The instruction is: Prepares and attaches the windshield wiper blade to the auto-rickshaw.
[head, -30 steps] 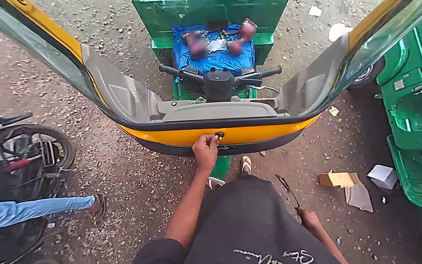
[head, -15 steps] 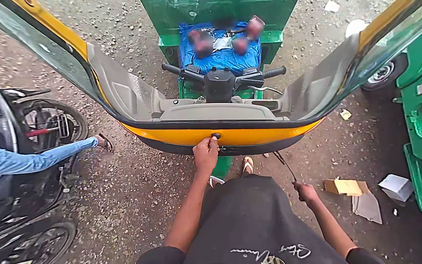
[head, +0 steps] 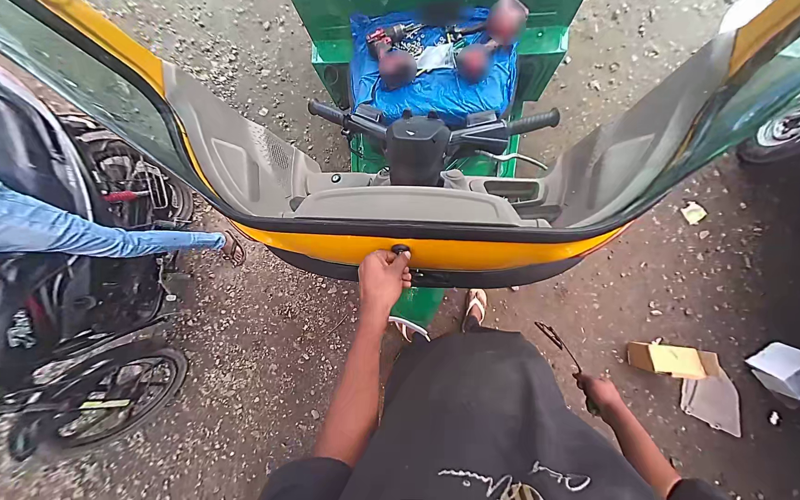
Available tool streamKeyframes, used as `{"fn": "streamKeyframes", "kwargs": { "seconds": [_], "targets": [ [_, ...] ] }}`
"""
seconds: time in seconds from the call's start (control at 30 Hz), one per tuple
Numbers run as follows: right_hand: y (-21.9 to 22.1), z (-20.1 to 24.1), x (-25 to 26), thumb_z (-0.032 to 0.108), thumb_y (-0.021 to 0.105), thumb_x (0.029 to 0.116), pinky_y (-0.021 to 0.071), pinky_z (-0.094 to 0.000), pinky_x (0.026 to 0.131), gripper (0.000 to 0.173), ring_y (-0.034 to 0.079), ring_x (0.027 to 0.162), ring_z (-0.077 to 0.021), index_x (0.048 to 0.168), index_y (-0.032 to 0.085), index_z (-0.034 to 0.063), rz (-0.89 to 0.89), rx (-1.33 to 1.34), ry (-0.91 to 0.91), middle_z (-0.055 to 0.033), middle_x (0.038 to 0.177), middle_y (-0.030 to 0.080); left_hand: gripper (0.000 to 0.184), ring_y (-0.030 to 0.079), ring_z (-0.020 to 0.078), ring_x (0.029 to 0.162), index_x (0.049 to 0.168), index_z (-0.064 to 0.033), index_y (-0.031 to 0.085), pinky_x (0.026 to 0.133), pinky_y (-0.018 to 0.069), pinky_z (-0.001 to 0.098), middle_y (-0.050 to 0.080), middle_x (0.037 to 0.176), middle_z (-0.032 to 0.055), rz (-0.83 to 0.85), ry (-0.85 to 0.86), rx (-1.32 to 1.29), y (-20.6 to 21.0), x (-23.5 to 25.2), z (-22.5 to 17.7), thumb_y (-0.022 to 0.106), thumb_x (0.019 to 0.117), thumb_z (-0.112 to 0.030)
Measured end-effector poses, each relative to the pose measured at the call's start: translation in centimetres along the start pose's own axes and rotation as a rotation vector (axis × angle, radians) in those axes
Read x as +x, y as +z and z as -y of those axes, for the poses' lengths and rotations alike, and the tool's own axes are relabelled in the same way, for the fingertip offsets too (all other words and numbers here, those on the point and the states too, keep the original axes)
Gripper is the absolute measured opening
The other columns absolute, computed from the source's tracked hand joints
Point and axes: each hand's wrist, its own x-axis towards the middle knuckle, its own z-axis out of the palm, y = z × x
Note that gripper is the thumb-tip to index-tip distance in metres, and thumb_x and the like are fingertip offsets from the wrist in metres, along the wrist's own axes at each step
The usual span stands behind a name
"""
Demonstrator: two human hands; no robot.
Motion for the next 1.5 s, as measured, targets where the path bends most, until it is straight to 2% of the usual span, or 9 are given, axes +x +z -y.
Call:
{"fn": "streamKeyframes", "kwargs": {
  "seconds": [0.23, 0.43, 0.7, 0.83, 0.97, 1.17, 1.27, 1.33, 1.5],
  "targets": [
    [-1.0, 3.8, 0.2, 0.036, 0.062, 0.1000, 0.0365, -0.0311, 0.042, 0.031, 0.038, 0.043, -0.0110, 0.084, 0.063, 0.0094, -0.010, 0.033, -0.065, 0.0000, 0.059, 0.048, 0.040, 0.068, 0.0156, 0.062, 0.108, 0.0030, 0.066, 0.058, 0.0597, 0.0278, 0.071, 0.082, 0.0113, 0.156, -0.246, -0.798, 0.2, -0.9, 1.6, 0.041, 0.1117, -0.028],
    [-0.3, 5.1, -1.7, 0.036, 0.061, 0.1000, 0.0363, -0.0304, 0.041, 0.033, 0.037, 0.041, -0.0104, 0.077, 0.059, 0.0128, -0.022, 0.279, -0.107, 0.0024, 0.054, 0.044, 0.030, 0.068, 0.0141, 0.067, 0.112, 0.0012, 0.060, 0.064, 0.0604, 0.0234, 0.067, 0.090, 0.0116, 0.492, -0.331, -1.368, -0.4, 1.1, 3.1, 0.040, 0.1096, -0.021],
    [1.7, 0.7, -7.1, 0.034, 0.061, 0.1005, 0.0338, -0.0279, 0.038, 0.029, 0.035, 0.040, -0.0078, 0.080, 0.057, 0.0139, -0.274, 0.579, -0.106, 0.0035, 0.058, 0.048, 0.031, 0.066, 0.0128, 0.059, 0.103, -0.0029, 0.064, 0.054, 0.0587, 0.0262, 0.068, 0.078, 0.0066, 0.249, -0.294, -1.008, 0.1, -0.3, 2.5, 0.048, 0.1084, -0.028],
    [2.2, -1.3, -11.6, 0.033, 0.060, 0.1023, 0.0356, -0.0261, 0.041, 0.032, 0.039, 0.043, -0.0060, 0.076, 0.057, 0.0148, -0.456, 0.723, -0.201, 0.0057, 0.060, 0.051, 0.023, 0.069, 0.0152, 0.069, 0.107, -0.0012, 0.064, 0.066, 0.0615, 0.0282, 0.070, 0.088, 0.0091, 0.346, -0.275, -1.065, 0.0, -0.2, 2.7, 0.049, 0.1076, -0.019],
    [2.3, -1.9, -17.4, 0.029, 0.061, 0.1021, 0.0387, -0.0265, 0.047, 0.038, 0.042, 0.046, -0.0048, 0.067, 0.056, 0.0147, -0.650, 0.750, -0.344, 0.0082, 0.058, 0.051, 0.016, 0.065, 0.0125, 0.063, 0.096, -0.0042, 0.060, 0.063, 0.0605, 0.0254, 0.064, 0.079, 0.0056, 0.271, -0.304, -1.124, 0.7, -0.3, 1.2, 0.051, 0.1056, -0.012],
    [3.2, -0.3, -28.4, 0.013, 0.053, 0.1012, 0.0393, -0.0156, 0.048, 0.038, 0.045, 0.047, 0.0037, 0.064, 0.050, 0.0196, -0.866, 0.764, -0.909, 0.0152, 0.055, 0.046, 0.027, 0.066, 0.0139, 0.063, 0.107, -0.0025, 0.066, 0.060, 0.0600, 0.0278, 0.068, 0.083, 0.0062, 0.392, -0.233, -0.880, -0.1, 0.6, 2.8, 0.054, 0.1067, -0.027],
    [4.7, 0.2, -32.5, 0.020, 0.050, 0.1042, 0.0427, -0.0137, 0.053, 0.034, 0.050, 0.054, 0.0062, 0.071, 0.054, 0.0182, -0.910, 0.584, -1.251, 0.0159, 0.061, 0.049, 0.028, 0.069, 0.0185, 0.070, 0.114, -0.0011, 0.067, 0.065, 0.0617, 0.0330, 0.071, 0.091, 0.0106, 0.495, -0.126, -0.694, -1.4, -0.7, 4.5, 0.058, 0.1058, -0.026],
    [5.7, 0.8, -34.6, 0.035, 0.049, 0.1080, 0.0435, -0.0178, 0.055, 0.044, 0.052, 0.057, 0.0010, 0.071, 0.054, 0.0115, -0.935, 0.346, -1.449, 0.0067, 0.061, 0.050, 0.033, 0.072, 0.0247, 0.086, 0.126, 0.0027, 0.062, 0.078, 0.0619, 0.0389, 0.071, 0.108, 0.0180, 0.683, 0.099, -0.698, -3.4, -3.5, 5.4, 0.059, 0.1043, -0.022],
    [10.1, 4.7, -38.4, 0.043, 0.049, 0.1040, 0.0397, -0.0288, 0.054, 0.040, 0.046, 0.057, -0.0136, 0.074, 0.052, 0.0156, -0.657, -0.072, -1.944, 0.0003, 0.063, 0.043, 0.097, 0.058, 0.0351, 0.128, 0.150, -0.0049, 0.046, 0.105, 0.0515, 0.0487, 0.048, 0.152, 0.0208, 1.038, 0.651, -0.821, -9.3, -13.8, 4.6, 0.077, 0.0792, -0.063]
  ]
}}
